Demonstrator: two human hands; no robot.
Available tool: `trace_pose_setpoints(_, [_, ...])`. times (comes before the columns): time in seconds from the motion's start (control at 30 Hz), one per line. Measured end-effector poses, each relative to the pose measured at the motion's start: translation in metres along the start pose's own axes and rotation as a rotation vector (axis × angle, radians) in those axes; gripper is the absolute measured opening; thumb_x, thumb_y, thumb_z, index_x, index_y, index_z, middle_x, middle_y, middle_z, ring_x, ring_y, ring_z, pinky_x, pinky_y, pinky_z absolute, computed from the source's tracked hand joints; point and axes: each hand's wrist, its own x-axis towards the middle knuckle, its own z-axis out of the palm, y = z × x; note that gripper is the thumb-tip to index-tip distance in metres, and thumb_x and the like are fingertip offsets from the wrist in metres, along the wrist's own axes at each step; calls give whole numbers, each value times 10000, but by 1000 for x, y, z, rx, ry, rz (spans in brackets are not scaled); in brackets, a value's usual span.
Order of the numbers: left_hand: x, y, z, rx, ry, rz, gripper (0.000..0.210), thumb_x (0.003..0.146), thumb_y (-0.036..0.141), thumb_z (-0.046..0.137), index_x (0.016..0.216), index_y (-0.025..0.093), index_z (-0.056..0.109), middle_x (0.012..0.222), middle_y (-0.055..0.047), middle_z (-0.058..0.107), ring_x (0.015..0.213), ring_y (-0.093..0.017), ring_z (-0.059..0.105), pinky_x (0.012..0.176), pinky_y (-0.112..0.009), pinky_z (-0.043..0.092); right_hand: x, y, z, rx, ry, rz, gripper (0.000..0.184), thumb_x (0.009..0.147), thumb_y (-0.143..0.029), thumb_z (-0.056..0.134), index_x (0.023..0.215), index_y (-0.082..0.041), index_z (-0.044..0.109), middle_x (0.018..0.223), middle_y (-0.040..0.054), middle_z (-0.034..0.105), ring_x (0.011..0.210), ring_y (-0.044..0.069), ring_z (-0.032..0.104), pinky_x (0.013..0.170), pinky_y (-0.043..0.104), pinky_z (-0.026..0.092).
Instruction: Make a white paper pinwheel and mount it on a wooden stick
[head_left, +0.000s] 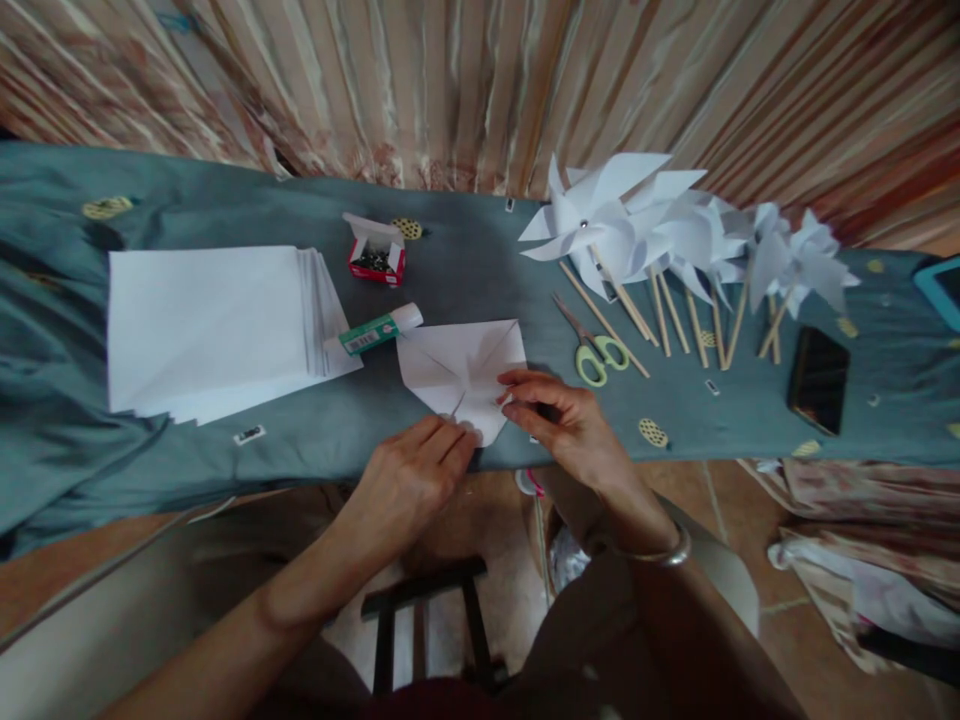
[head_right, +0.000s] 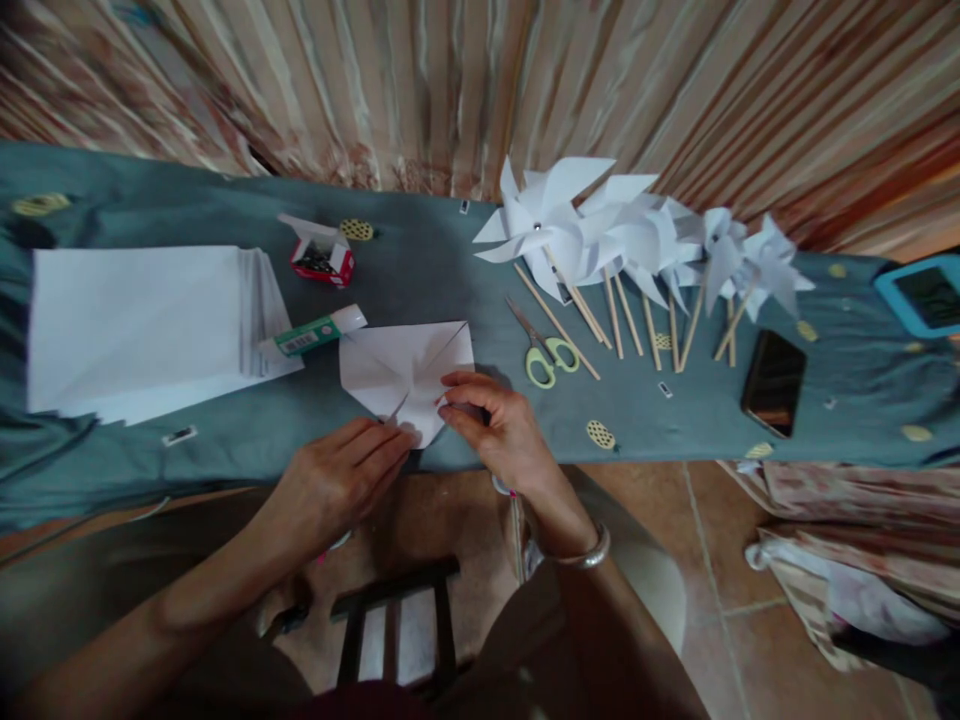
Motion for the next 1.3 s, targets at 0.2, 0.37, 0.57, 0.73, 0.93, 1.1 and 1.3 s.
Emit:
trace_pose_setpoints(0.2, [0, 1, -1, -50, 11, 8, 222, 950, 93, 436, 1070, 80, 622, 928, -96, 700, 836, -194, 636, 726, -319, 590, 1, -2, 15, -280, 40, -115, 118, 855, -183, 657, 920, -245, 734, 1129, 53, 714, 1084, 211, 650, 999, 409, 494])
trace_pose_setpoints(0.37, [0, 1, -1, -75, 4, 12, 225, 938, 78, 448, 1076, 77, 625, 959, -104, 707, 875, -206, 642, 754, -331, 596, 1, -8, 22, -452, 61, -181, 119, 887, -190, 617, 921, -221, 728, 1206, 86, 678, 1151, 237, 611, 1017, 430, 489])
trace_pose_setpoints(0.57, [-1, 2, 1, -81, 56, 7, 212, 937, 81, 453, 1065, 43, 618, 982, -124, 715, 890, -225, 653, 786, -338, 594, 1, -6, 28, -490, 110, -197, 119, 883, -181, 609, 904, -229, 715, 1294, 94, 633, 1200, 250, 577, 1023, 461, 481])
trace_pose_setpoints(0.73, [-2, 1, 0, -93, 23, -8, 251, 947, 83, 438, 1144, 60, 591, 1036, -116, 714, 905, -215, 652, 796, -335, 595, 2, -3, 31, -481, 139, -188, 108, 879, -179, 613, 890, -232, 707, 1308, 93, 623, 1205, 250, 574, 1020, 463, 482])
trace_pose_setpoints(0.93, [-2, 1, 0, -100, -9, -4, 226, 945, 97, 456, 1104, 83, 615, 1017, -96, 710, 889, -209, 642, 777, -333, 598, 3, -4, 34, -483, 152, -194, 102, 875, -169, 611, 879, -214, 703, 1304, 107, 621, 1186, 252, 581, 1015, 453, 486])
trace_pose_setpoints(1.1, [-1, 1, 0, -107, -13, -17, 245, 941, 76, 443, 1105, 108, 622, 1024, -90, 708, 895, -196, 642, 783, -337, 601, 3, -5, 34, -487, 163, -170, 123, 876, -179, 600, 938, -230, 693, 1319, 94, 615, 1206, 257, 569, 1019, 468, 481])
trace_pose_setpoints(1.3, [0, 2, 0, -110, -29, -13, 229, 939, 87, 455, 1092, 84, 625, 1000, -97, 706, 881, -205, 633, 772, -345, 599, 2, -5, 34, -502, 166, -178, 121, 865, -175, 613, 958, -211, 682, 1307, 115, 624, 1202, 258, 572, 1020, 466, 478])
